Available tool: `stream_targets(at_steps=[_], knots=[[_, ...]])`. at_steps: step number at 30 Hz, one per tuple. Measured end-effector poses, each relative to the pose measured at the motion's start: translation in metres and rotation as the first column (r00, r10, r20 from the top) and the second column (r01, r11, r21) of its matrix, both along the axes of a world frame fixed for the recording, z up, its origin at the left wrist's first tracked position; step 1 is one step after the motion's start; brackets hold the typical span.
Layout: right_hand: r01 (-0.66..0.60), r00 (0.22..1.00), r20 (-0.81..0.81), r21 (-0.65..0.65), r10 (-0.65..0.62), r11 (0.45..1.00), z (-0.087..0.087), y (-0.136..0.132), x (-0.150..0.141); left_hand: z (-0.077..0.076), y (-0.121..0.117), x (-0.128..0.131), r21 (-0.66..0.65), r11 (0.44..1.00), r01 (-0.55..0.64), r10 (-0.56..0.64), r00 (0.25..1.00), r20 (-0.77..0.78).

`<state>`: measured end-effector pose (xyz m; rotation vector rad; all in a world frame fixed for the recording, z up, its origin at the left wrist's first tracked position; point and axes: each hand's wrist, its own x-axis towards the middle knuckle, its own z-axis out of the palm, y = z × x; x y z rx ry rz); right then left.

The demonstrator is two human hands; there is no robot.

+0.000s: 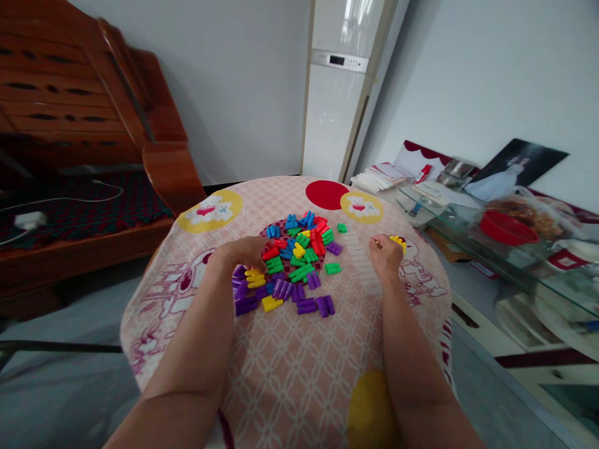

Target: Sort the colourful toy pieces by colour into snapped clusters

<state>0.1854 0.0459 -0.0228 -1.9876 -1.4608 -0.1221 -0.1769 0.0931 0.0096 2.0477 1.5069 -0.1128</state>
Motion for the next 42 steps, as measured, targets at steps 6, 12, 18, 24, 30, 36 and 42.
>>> stream_targets(at_steps=[6, 12, 18, 24, 30, 36, 42], knots=[[-0.240, 0.966, -0.112, -0.033, 0.235, 0.970, -0.005, 0.004, -0.021, 0.002, 0.010, -0.014, 0.213, 0.977, -0.019, -0.003, 0.995, 0.102], [-0.565, 0.725, -0.453, 0.041, 0.519, 0.824, -0.005, 0.002, -0.050, 0.015, 0.007, 0.014, 0.312, 0.875, -0.371, 0.169, 0.836, 0.522], [-0.701, 0.438, -0.741, 0.074, 0.509, 0.710, 0.000, -0.002, -0.067, -0.012, -0.006, 0.088, 0.166, 0.923, -0.348, 0.114, 0.657, 0.745], [-0.654, 0.373, -0.810, 0.116, 0.452, 0.748, -0.003, 0.001, -0.062, -0.033, -0.008, 0.109, 0.123, 0.956, -0.267, 0.065, 0.599, 0.798], [-0.596, 0.339, -0.837, 0.163, 0.430, 0.786, -0.008, 0.005, -0.062, -0.038, -0.007, 0.109, 0.026, 0.972, -0.234, 0.099, 0.504, 0.858], [-0.613, 0.328, -0.823, 0.189, 0.464, 0.767, -0.010, 0.007, -0.067, -0.037, -0.012, 0.113, 0.050, 0.981, -0.190, 0.059, 0.529, 0.847], [-0.289, 0.539, -0.732, 0.304, 0.417, 0.908, 0.003, 0.005, -0.031, -0.027, -0.008, 0.103, 0.091, 0.979, -0.182, 0.025, 0.552, 0.834]])
